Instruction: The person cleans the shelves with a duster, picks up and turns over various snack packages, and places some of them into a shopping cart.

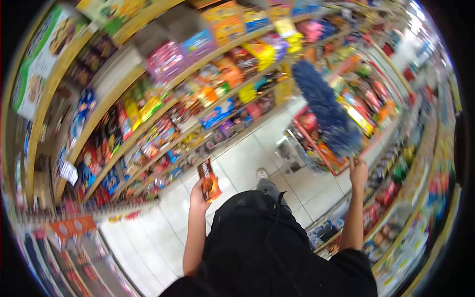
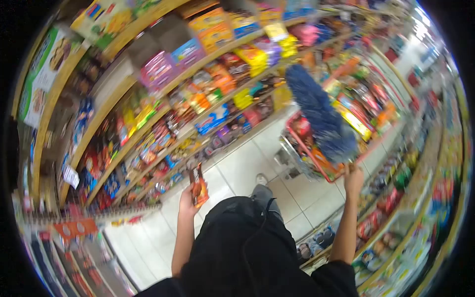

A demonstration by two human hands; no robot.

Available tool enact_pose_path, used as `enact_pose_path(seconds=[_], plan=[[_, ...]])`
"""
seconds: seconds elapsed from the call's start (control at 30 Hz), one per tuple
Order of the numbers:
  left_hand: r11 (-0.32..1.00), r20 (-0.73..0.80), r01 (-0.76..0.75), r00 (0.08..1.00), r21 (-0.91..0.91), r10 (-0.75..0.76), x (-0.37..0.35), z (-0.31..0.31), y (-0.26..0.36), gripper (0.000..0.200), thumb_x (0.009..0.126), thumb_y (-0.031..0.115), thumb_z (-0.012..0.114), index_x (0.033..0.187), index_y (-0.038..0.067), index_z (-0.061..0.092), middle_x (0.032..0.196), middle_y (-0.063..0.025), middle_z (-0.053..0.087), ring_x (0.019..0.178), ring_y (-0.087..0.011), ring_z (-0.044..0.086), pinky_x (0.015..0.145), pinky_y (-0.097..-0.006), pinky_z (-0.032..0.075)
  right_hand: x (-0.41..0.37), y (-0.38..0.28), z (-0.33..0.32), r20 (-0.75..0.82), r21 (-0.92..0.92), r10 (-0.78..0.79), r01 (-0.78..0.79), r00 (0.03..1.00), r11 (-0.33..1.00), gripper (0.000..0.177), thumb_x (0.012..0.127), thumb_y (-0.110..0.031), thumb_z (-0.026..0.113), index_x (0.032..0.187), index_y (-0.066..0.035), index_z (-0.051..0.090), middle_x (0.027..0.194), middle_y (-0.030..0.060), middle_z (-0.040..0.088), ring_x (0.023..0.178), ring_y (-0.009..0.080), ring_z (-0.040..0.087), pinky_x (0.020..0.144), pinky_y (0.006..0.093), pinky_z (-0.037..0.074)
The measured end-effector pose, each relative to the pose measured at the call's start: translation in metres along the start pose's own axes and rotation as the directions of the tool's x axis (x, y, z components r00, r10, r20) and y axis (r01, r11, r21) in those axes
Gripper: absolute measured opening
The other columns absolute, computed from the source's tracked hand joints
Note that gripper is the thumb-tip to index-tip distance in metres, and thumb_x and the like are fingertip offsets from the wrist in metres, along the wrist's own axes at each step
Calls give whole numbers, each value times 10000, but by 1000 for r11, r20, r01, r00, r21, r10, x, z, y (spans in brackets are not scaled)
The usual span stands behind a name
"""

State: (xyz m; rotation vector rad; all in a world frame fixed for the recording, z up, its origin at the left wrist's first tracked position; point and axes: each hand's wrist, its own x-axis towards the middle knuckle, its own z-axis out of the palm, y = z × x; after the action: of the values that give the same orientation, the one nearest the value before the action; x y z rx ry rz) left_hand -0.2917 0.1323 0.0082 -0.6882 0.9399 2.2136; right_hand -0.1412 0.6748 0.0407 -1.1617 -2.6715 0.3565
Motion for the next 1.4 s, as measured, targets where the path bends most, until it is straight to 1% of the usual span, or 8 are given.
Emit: enact_pose_path(seconds=[0.1, 0.73, 0.83, 0.9, 1.03, 1.17, 1.3, 1.4], plan=[[991, -168, -89, 980, 96, 105, 0, 41, 13, 334, 942, 267, 373, 1146, 32, 497, 997, -123, 621, 845, -233, 621, 701, -405, 540, 16, 11, 20, 118, 405, 138, -174, 983, 898, 248, 851, -211, 589, 973, 0, 633, 864, 180, 659, 779, 290, 639, 692, 357, 483], [978, -228, -207, 951, 37, 210, 53, 72, 49, 386, 938, 198, 427, 1297, 65, 379, 1032, -99, 590, 855, -177, 619, 753, -318, 522, 32, 24, 50, -39, -155, 178, -182, 983, 971, 469, 868, -384, 503, 1112, 8, 583, 925, 193, 629, 760, 343, 617, 593, 452, 475], [957, -239, -272, 928, 95, 288, 37, 65, 71, 445, 919, 161, 474, 1332, 59, 345, 1060, -111, 589, 891, -189, 623, 774, -320, 523, 67, 34, 37, -164, -496, 125, -191, 979, 847, 472, 857, -370, 554, 1099, 36, 568, 960, 213, 606, 795, 362, 609, 653, 469, 497], [955, -209, -273, 933, 119, 293, 23, 59, 93, 475, 902, 131, 500, 1341, 51, 337, 1067, -100, 587, 898, -174, 616, 774, -305, 516, 73, -27, 2, -389, -419, -208, 28, 897, 907, 509, 839, -428, 560, 1121, -5, 556, 883, 251, 596, 780, 397, 588, 645, 500, 474], [945, -70, -324, 943, 45, 326, 8, 31, 139, 450, 893, 100, 512, 1315, 36, 368, 1043, -67, 583, 828, -120, 598, 712, -251, 500, 65, -203, -14, -413, -51, -309, 317, 857, 947, 316, 890, -223, 571, 1091, 19, 543, 1022, 174, 588, 951, 287, 570, 811, 383, 468], [910, 62, -414, 909, 29, 412, -11, -15, 186, 374, 902, 94, 507, 1266, 47, 435, 992, -35, 600, 782, -90, 596, 694, -228, 494, -16, -391, 4, 9, 662, -443, 326, 897, 675, 223, 902, -132, 552, 1040, 43, 549, 955, 99, 581, 906, 159, 542, 819, 281, 434], [868, 35, -497, 867, -2, 497, -37, -58, 231, 347, 897, 84, 515, 1238, 49, 463, 921, -9, 603, 729, -65, 576, 638, -204, 475, -143, -552, 25, 275, 759, -808, 398, 522, 515, 222, 830, -85, 608, 1042, -30, 575, 944, 97, 593, 889, 180, 567, 799, 295, 451], [805, 0, -593, 805, 3, 593, -66, -85, 264, 322, 893, 80, 526, 1209, 36, 478, 888, -12, 598, 702, -63, 566, 595, -206, 461, -232, -631, 29, 89, 818, -967, 537, 238, 207, 378, 755, -129, 692, 1110, -72, 575, 1029, 128, 552, 912, 260, 572, 789, 341, 465]])
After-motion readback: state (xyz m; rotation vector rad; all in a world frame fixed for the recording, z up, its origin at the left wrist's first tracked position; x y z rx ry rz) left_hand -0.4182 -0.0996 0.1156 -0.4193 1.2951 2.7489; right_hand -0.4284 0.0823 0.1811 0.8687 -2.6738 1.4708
